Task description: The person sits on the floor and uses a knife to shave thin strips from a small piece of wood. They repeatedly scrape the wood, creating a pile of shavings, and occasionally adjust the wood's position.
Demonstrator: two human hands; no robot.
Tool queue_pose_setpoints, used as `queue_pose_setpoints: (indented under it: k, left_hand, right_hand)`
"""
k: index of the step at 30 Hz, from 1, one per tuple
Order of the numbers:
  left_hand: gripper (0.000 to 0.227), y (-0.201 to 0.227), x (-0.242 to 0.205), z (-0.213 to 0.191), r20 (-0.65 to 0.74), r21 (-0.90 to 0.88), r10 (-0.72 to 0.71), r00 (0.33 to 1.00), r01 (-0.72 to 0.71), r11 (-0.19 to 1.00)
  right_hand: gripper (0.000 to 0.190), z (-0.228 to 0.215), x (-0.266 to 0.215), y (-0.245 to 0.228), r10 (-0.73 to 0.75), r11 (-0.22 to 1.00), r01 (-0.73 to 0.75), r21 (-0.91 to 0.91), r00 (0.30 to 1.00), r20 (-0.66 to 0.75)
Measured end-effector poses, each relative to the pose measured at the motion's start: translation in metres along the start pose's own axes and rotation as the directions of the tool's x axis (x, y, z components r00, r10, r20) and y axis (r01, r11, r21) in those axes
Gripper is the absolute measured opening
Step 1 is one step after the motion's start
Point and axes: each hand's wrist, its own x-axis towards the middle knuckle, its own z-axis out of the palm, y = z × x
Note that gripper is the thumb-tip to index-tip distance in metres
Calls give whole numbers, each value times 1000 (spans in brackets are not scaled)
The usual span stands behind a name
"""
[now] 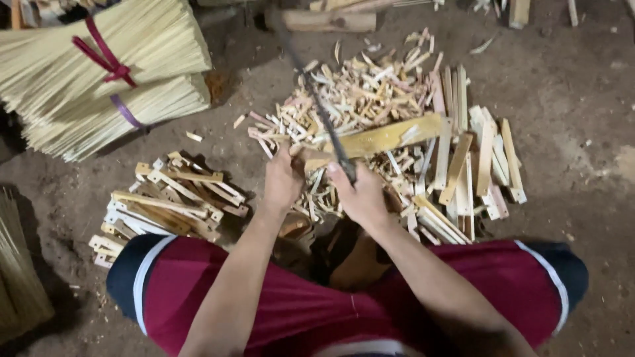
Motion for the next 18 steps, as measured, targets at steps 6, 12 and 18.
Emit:
queue_pose_setpoints:
  k: [6,12,18]
  left_hand:
    - [39,1,-4,4,-48,2,70,996,-70,998]
    - [38,-15,1,6,-105,11,168,980,-168,986]
    - [41,39,-21,-27,-37,6,60,998,-60,998]
  right_hand:
    - [27,31,13,38,-386,922,379,-75,890,-244]
    - [41,14,18,45,357,933,-356,-45,910,211]
    - [27,8,23,25,-399,910,415,-1,873,-280]
